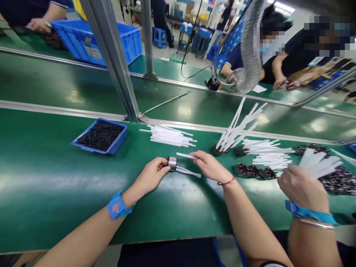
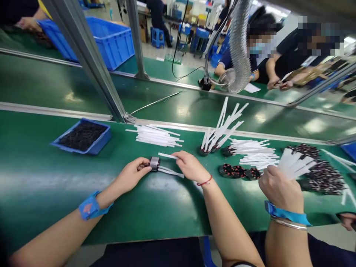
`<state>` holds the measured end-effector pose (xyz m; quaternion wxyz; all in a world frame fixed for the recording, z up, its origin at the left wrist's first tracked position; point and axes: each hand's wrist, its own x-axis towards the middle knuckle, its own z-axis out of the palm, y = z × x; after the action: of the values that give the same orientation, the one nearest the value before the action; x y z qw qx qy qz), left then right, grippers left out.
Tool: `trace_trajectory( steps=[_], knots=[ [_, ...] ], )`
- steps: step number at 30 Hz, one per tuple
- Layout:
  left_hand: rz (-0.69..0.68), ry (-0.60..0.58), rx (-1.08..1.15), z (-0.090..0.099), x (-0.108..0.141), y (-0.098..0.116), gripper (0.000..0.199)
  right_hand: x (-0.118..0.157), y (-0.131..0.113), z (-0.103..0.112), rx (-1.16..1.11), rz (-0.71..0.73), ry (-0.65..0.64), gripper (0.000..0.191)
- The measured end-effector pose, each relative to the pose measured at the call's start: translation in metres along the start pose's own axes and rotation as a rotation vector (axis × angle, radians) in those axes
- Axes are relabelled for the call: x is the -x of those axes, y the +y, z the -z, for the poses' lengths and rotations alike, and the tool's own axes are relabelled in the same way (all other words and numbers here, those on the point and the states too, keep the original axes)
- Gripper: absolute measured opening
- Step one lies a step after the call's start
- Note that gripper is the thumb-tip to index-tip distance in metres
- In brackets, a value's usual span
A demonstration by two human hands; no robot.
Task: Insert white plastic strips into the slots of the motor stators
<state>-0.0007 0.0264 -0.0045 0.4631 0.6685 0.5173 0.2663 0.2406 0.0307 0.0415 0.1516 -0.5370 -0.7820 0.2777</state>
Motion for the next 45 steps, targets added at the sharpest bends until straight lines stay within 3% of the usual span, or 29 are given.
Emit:
trace_trajectory(
  steps=[6, 15, 19, 21, 28, 32, 35, 39, 45],
  knots=[
    [0.029, -0.009, -0.072, 0.004, 0.002, 0.006, 0.022, 0.023, 0.003, -0.004, -0.013, -0.076, -0.102, 0.028],
    [0.024, -0.063, 0.036, 0.006, -0.002, -0.002, 0.035, 0.003, -0.016, -0.045, -0.238, -0.036, -0.060, 0.028],
    [0.029, -0.135, 0.083, 0.011, -0.004, -0.003, 0.032, 0.000, -0.021, -0.054, -0.314, -0.038, -0.056, 0.028],
    [0.025, -0.119, 0.100, 0.011, -0.004, -0.003, 0.031, 0.000, -0.021, -0.055, -0.367, -0.044, -0.062, 0.027],
    [-0.036, 0.000, -0.023, 0.004, 0.001, 0.000, 0.025, -0.002, -0.016, -0.068, -0.711, -0.160, -0.008, 0.032],
    [-0.100, -0.075, 0.049, 0.005, 0.004, 0.006, 0.025, -0.003, -0.014, -0.071, -0.993, -0.203, 0.019, 0.034],
    [-0.028, -0.118, 0.174, 0.004, 0.003, 0.005, 0.024, -0.001, -0.012, -0.070, -1.135, -0.198, -0.027, 0.034],
    [0.079, -0.095, 0.327, -0.002, 0.000, 0.002, 0.021, 0.000, -0.011, -0.068, -1.134, -0.231, -0.044, 0.037],
    [0.099, -0.093, 0.374, -0.002, 0.003, 0.005, 0.018, 0.001, -0.015, -0.067, -1.094, -0.231, -0.073, 0.037]
  ],
)
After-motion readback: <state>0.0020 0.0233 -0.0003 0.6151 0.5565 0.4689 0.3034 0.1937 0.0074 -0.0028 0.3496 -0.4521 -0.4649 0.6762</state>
